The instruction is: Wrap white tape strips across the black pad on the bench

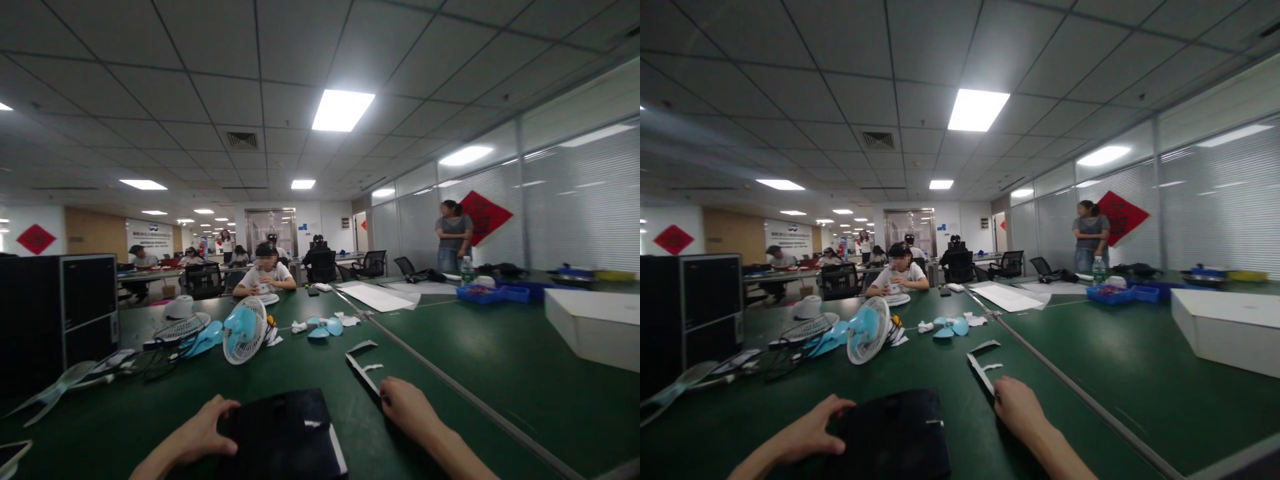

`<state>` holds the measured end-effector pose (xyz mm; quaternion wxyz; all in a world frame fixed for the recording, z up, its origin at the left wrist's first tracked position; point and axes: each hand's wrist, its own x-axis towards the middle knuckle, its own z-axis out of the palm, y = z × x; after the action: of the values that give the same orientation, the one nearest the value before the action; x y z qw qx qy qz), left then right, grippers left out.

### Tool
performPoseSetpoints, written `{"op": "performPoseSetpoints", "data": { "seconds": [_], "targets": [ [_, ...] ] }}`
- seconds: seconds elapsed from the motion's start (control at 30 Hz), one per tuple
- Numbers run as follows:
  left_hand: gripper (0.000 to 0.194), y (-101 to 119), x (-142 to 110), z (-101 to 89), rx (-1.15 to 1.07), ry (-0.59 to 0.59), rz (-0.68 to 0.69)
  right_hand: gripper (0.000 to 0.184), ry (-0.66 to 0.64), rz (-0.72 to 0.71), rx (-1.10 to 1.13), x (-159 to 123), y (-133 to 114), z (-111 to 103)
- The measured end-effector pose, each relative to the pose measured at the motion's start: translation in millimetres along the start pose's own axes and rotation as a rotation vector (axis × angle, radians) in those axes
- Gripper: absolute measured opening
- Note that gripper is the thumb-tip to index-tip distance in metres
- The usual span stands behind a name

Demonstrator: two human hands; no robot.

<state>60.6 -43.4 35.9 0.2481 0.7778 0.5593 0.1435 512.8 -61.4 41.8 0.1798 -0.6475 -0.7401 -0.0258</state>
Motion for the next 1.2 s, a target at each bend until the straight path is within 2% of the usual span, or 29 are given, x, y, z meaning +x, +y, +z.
{"op": "performPoseSetpoints", "data": {
  "seconds": [0.13, 0.27, 0.4, 0.5, 0.57, 0.7, 0.77, 0.87, 0.93, 1.1, 1.2],
  "targets": [
    [0.081, 0.6, 0.3, -0.2, -0.005, -0.004, -0.006, 0.022, 0.088, 0.067, -0.026, 0.7, 9.5, -5.8],
    [0.082, 3.6, -1.9, -1.5, -0.015, -0.018, -0.004, 0.026, 0.262, 0.139, 0.000, 3.5, 23.2, -16.0],
    [0.083, 6.6, -3.4, -2.6, -0.029, -0.022, -0.016, 0.032, 0.445, 0.094, 0.266, 4.1, 24.2, -24.9],
    [0.083, 6.8, -2.9, -2.1, -0.029, -0.021, -0.029, 0.034, 0.483, 0.039, 0.519, 3.9, 13.8, -28.8],
    [0.084, 4.8, -1.8, -1.3, -0.025, -0.014, -0.026, 0.035, 0.433, 0.016, 0.662, 4.4, 3.6, -30.5],
    [0.084, -2.6, 1.7, -2.3, -0.041, 0.012, 0.003, 0.036, 0.222, -0.055, 0.902, 8.2, -21.5, -32.0],
    [0.075, -5.0, 4.3, -5.9, -0.065, 0.123, 0.017, 0.034, 0.138, -0.087, 1.008, 10.8, -35.3, -31.6],
    [0.066, -4.5, 8.8, -13.9, -0.133, 0.361, 0.060, 0.031, 0.025, -0.124, 1.146, 14.4, -55.1, -30.8],
    [0.068, -1.3, 11.3, -18.1, -0.220, 0.424, 0.089, 0.029, -0.061, -0.152, 1.206, 17.1, -66.5, -30.5],
    [0.078, 15.9, 11.2, -19.3, -0.454, 0.412, 0.133, 0.022, -0.223, -0.216, 1.221, 28.9, -87.7, -26.1],
    [0.083, 29.2, 5.0, -18.8, -0.519, 0.400, 0.140, 0.018, -0.282, -0.226, 1.239, 37.2, -96.6, -19.4]
  ]
}}
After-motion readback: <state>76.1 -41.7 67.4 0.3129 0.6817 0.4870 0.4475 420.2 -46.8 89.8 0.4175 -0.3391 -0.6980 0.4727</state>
